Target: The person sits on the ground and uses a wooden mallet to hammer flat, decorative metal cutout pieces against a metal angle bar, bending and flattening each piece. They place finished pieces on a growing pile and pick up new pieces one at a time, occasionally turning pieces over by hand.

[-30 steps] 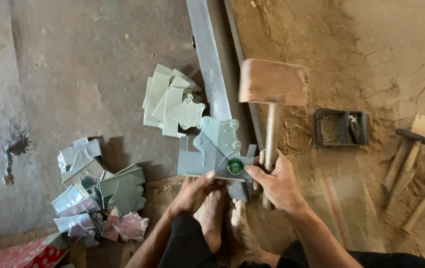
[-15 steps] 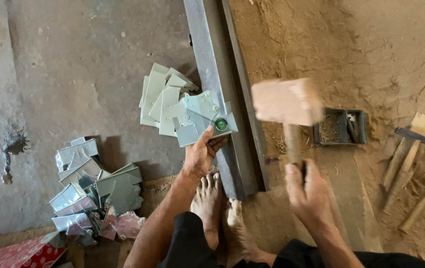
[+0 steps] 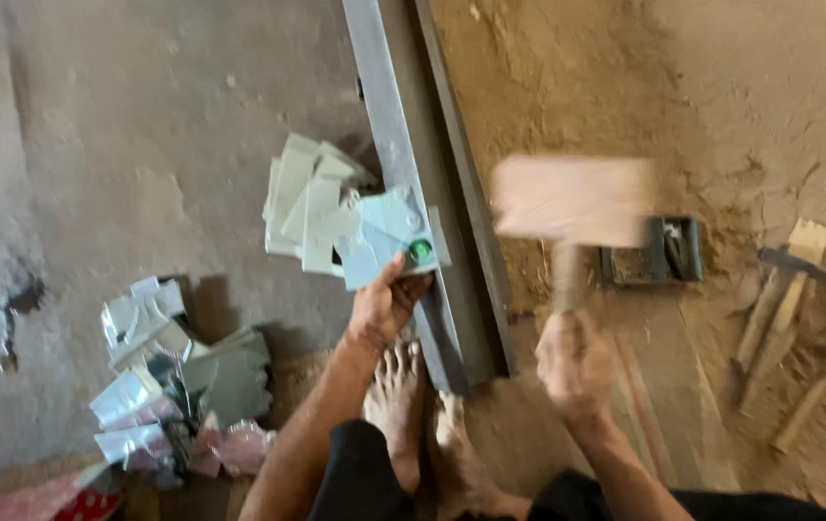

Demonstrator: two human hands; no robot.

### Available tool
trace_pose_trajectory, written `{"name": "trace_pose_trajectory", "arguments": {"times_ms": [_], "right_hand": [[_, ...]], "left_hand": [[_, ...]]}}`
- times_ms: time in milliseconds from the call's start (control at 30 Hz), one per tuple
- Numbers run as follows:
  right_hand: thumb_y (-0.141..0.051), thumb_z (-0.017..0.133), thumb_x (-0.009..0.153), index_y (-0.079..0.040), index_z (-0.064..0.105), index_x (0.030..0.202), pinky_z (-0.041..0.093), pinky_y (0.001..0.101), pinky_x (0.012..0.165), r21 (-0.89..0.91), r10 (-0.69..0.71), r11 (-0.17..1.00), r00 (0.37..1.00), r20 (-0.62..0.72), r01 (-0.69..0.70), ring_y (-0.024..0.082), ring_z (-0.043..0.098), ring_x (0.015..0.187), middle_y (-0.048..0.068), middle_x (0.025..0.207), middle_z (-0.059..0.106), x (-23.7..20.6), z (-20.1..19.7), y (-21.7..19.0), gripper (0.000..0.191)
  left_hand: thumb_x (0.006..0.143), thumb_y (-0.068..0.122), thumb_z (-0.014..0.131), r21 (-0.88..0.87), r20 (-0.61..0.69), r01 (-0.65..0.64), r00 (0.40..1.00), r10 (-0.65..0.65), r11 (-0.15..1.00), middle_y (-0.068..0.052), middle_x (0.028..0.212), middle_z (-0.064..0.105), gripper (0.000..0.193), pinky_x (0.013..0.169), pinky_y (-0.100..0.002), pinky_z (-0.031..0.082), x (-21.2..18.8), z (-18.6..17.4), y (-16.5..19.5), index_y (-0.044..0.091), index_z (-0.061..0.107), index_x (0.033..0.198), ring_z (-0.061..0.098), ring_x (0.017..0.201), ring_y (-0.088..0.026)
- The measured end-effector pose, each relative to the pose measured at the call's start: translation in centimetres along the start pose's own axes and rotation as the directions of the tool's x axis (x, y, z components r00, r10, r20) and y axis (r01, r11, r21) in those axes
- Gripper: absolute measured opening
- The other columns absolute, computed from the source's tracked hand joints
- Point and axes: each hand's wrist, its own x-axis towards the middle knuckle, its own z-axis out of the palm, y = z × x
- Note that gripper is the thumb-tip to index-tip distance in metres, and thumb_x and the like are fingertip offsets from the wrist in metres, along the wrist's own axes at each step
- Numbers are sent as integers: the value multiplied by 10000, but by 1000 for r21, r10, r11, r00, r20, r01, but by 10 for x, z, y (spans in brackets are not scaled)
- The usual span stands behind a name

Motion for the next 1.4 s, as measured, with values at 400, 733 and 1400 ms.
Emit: {"name": "trace_pose_trajectory", "arguments": {"times_ms": [400,733,1400], "right_hand": [[-494,421,1119,-154,524,837,343,291,373,629,343,698,931,126,-343,90,400,424,-36,563,440,10,6,44,453],[-415,506,1081,-7,618,898,403,391,519,-311,363,886,932,4,-344,185,470,608,44,697,490,-6,3,79,461],[-284,520,1049,-101,579,794,415,279,434,-173,-65,984,995,-72,52,84,506,508,-16,612,541,-29,21,-19,320]], "left_hand": [[970,134,693,-43,63,-31,997,34,999,-86,1062,734,237,836,-436,623,-3,4,-2,76,647,1195,735,925,-263],[1002,18,573,-86,251,40,968,-17,996,-189,1089,737,140,1012,-455,566,-6,11,32,-28,591,1133,706,1079,-325],[895,304,732,807,550,-494,828,107,-324,-102,1141,762,330,865,-423,577,-23,72,82,165,758,1193,729,1003,-321]]}}
